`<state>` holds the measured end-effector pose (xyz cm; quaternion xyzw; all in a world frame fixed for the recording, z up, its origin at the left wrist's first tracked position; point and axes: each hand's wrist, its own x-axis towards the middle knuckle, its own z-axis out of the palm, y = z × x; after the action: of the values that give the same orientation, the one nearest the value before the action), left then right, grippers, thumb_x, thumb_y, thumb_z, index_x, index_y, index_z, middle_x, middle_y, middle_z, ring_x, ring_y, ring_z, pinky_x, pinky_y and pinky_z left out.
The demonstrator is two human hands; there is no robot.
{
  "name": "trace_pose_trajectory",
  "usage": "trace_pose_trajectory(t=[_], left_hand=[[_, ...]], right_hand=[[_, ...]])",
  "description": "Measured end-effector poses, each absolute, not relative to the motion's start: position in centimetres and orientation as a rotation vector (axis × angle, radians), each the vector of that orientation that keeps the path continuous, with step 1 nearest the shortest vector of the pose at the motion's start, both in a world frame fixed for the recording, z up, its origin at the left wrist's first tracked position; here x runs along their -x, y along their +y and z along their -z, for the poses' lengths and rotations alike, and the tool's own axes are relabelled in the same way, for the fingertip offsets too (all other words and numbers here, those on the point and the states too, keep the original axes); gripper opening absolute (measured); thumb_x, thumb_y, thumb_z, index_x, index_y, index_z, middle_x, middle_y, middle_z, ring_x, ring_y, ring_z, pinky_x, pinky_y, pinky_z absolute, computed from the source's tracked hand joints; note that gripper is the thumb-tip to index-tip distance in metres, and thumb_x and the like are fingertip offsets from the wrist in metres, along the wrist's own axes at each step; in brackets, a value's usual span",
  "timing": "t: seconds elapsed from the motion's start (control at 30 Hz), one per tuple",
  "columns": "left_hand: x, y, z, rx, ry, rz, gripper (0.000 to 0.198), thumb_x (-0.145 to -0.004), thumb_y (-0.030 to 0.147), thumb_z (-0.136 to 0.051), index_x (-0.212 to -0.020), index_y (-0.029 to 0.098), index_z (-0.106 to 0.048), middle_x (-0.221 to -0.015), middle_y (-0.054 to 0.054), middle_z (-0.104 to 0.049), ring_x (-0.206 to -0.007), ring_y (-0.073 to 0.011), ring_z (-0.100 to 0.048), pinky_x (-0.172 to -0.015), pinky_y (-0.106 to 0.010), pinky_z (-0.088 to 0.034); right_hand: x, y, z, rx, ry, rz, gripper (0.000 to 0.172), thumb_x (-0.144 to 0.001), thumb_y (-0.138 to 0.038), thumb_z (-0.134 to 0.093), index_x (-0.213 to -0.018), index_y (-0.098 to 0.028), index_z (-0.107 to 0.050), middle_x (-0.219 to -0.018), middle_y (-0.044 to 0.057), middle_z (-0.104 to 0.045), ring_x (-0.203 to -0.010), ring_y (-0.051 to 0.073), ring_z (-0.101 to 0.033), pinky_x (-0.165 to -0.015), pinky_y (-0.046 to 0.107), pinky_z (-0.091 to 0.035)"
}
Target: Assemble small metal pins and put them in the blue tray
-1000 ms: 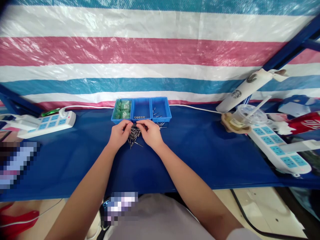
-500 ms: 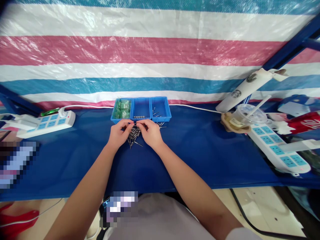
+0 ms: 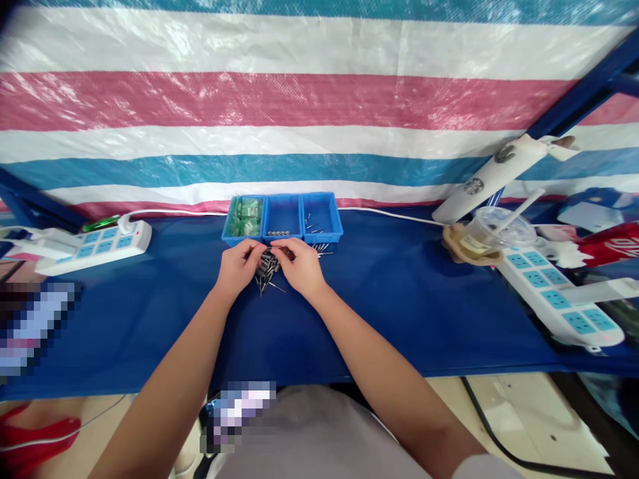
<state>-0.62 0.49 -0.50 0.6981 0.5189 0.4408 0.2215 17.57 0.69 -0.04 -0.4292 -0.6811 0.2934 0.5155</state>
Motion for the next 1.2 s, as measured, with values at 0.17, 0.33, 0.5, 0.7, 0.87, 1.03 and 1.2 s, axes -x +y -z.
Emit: trace_pose_trajectory(t=[0.17, 0.33, 0.5, 0.7, 0.87, 1.03, 1.2], left_hand=[[0.49, 0.64, 0.96, -1.914, 1.386, -1.281, 0.026, -0.094, 0.042, -0.067, -0.109, 0.023, -0.075, -0.065, 0.003, -0.067, -0.058, -0.0114, -0.062, -0.066, -0.023, -0.053], [0.47, 0.60, 0.90, -1.990, 1.348, -1.324, 0.021, -0.096, 0.037, -0.065, -0.100, 0.022, -0.079, -0.078, -0.001, -0.074, -0.066, -0.0120, -0.065, -0.071, -0.024, -0.056], [0.53, 0.47, 0.66, -2.001, 1.309, -1.298, 0.024, -0.096, 0.040, -0.064, -0.101, 0.022, -0.079, -0.093, -0.004, -0.079, -0.082, -0.0173, -0.073, -0.083, -0.029, -0.059], [0.66, 0.52, 0.27, -2.097, 1.314, -1.234, 0.027, -0.099, 0.041, -0.060, -0.098, 0.022, -0.079, -0.097, -0.004, -0.080, -0.088, -0.0194, -0.075, -0.086, -0.031, -0.057], [0.77, 0.61, 0.29, -2.136, 1.339, -1.205, 0.032, -0.100, 0.043, -0.056, -0.094, 0.021, -0.080, -0.091, -0.004, -0.080, -0.081, -0.0180, -0.073, -0.081, -0.028, -0.057], [0.86, 0.67, 0.57, -2.138, 1.342, -1.197, 0.035, -0.101, 0.043, -0.055, -0.092, 0.021, -0.080, -0.085, -0.004, -0.079, -0.077, -0.0175, -0.072, -0.079, -0.027, -0.056], [0.87, 0.67, 0.62, -2.130, 1.345, -1.211, 0.034, -0.100, 0.042, -0.057, -0.085, 0.021, -0.079, -0.081, -0.004, -0.078, -0.072, -0.0165, -0.070, -0.071, -0.027, -0.054]], right_hand=[[-17.63, 0.70, 0.06, 1.060, -1.620, -0.723, 0.015, -0.093, -0.032, -0.067, -0.098, -0.024, -0.078, -0.099, 0.006, -0.079, -0.086, 0.020, -0.072, -0.076, 0.034, -0.058], [-17.67, 0.59, 0.07, 1.064, -1.578, -0.845, 0.017, -0.092, -0.037, -0.068, -0.096, -0.023, -0.078, -0.096, 0.005, -0.079, -0.085, 0.020, -0.072, -0.075, 0.034, -0.058], [-17.64, 0.51, -0.04, 1.084, -1.566, -0.822, 0.021, -0.093, -0.040, -0.066, -0.095, -0.023, -0.079, -0.092, 0.005, -0.079, -0.081, 0.020, -0.071, -0.073, 0.034, -0.057], [-17.51, 0.69, -0.06, 1.041, -1.442, -0.958, 0.024, -0.088, -0.043, -0.071, -0.098, -0.022, -0.078, -0.098, 0.007, -0.079, -0.084, 0.020, -0.072, -0.073, 0.033, -0.058], [-17.44, 0.83, -0.10, 1.005, -1.366, -1.071, 0.031, -0.084, -0.051, -0.074, -0.095, -0.023, -0.077, -0.093, 0.006, -0.079, -0.080, 0.020, -0.072, -0.069, 0.033, -0.059], [-17.34, 0.92, -0.30, 0.985, -1.264, -1.185, 0.037, -0.076, -0.057, -0.080, -0.088, -0.022, -0.076, -0.082, 0.004, -0.076, -0.068, 0.017, -0.068, -0.063, 0.032, -0.059], [-17.34, 0.98, -0.26, 0.942, -1.156, -1.325, 0.034, -0.072, -0.050, -0.086, -0.088, -0.022, -0.075, -0.072, 0.000, -0.072, -0.055, 0.012, -0.060, -0.054, 0.029, -0.054]])
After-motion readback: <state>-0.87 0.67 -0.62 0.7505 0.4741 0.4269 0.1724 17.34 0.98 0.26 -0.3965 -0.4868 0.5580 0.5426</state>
